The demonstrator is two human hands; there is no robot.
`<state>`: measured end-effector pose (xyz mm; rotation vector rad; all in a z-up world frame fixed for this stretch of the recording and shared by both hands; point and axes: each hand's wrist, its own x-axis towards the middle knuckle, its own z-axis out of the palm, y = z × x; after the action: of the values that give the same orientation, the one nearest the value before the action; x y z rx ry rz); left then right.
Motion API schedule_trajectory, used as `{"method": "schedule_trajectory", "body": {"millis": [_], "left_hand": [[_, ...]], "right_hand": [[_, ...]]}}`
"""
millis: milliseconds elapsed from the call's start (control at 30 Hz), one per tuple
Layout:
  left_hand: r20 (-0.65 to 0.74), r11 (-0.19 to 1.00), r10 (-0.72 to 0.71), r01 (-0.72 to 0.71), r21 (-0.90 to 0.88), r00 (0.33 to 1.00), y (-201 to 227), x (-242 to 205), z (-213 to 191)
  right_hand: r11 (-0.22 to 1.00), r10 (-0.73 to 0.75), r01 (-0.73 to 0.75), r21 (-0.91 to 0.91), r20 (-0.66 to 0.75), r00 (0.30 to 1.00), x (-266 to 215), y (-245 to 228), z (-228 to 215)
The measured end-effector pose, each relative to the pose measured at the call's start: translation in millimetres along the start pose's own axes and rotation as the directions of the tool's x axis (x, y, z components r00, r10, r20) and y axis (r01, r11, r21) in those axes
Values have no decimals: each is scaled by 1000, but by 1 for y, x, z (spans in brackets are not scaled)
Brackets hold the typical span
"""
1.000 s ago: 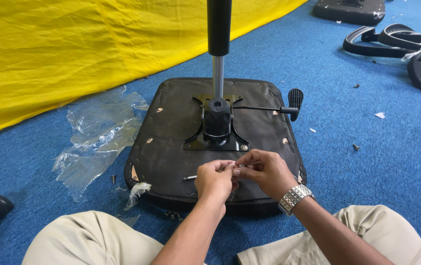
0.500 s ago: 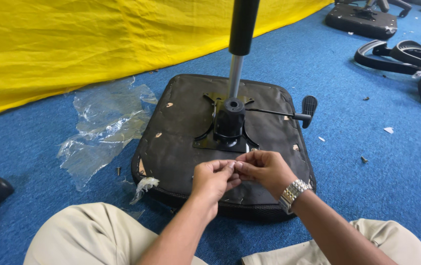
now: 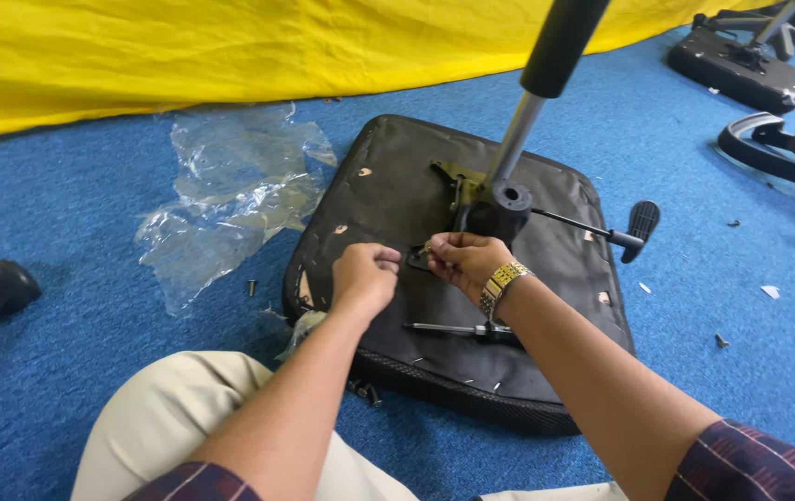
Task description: The person sits on the floor and uses a screwdriver to tighten screws on the metal base of an office chair. They secure the central column to the base plate and then flip the chair upright.
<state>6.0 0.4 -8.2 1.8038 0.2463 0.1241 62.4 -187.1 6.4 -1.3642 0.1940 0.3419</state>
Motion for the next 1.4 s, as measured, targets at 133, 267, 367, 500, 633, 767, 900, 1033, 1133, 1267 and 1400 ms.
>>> {"method": "schedule_trajectory", "body": {"millis": [133, 267, 367, 500, 633, 767, 900, 1033, 1133, 1267, 1400], "left_hand": [[-15, 995, 18, -16, 94, 1000, -6, 11, 7], [-26, 993, -18, 21, 117, 1000, -5, 16, 8], [-19, 995, 27, -25, 101, 999, -5, 18, 9], [26, 989, 96, -99, 110, 995, -6, 22, 14], [76, 985, 142, -149, 91, 987, -7, 27, 18], [107, 987, 100, -113, 117, 989, -6, 32, 21], [149, 987, 97, -114, 112, 984, -9, 39, 21], [76, 982, 125, -134, 136, 989, -16, 49, 20], [24, 979, 144, -145, 144, 989, -19, 52, 18], [76, 967, 188, -198, 161, 979, -18, 45, 18], [108, 957, 239, -253, 144, 965, -11, 37, 18]], "right_hand": [[999, 2, -5, -42, -62, 998, 30, 20, -6], [992, -54, 41, -121, -101, 993, 43, 32, -8], [981, -76, 47, -187, -151, 986, 43, 31, -1], [853, -199, 110, -510, -123, 972, 37, 21, 14], [789, -229, 66, -611, -194, 954, 29, 13, 22], [857, -149, 63, -512, -129, 980, 29, 5, 20], [888, -96, 42, -459, -94, 991, 29, 6, 17], [836, -129, 50, -546, -108, 986, 26, 8, 11], [823, -122, 16, -567, -150, 981, 26, 10, 12], [812, -145, 33, -583, -147, 978, 28, 12, 13], [806, -132, 12, -592, -160, 978, 31, 10, 18]]}}
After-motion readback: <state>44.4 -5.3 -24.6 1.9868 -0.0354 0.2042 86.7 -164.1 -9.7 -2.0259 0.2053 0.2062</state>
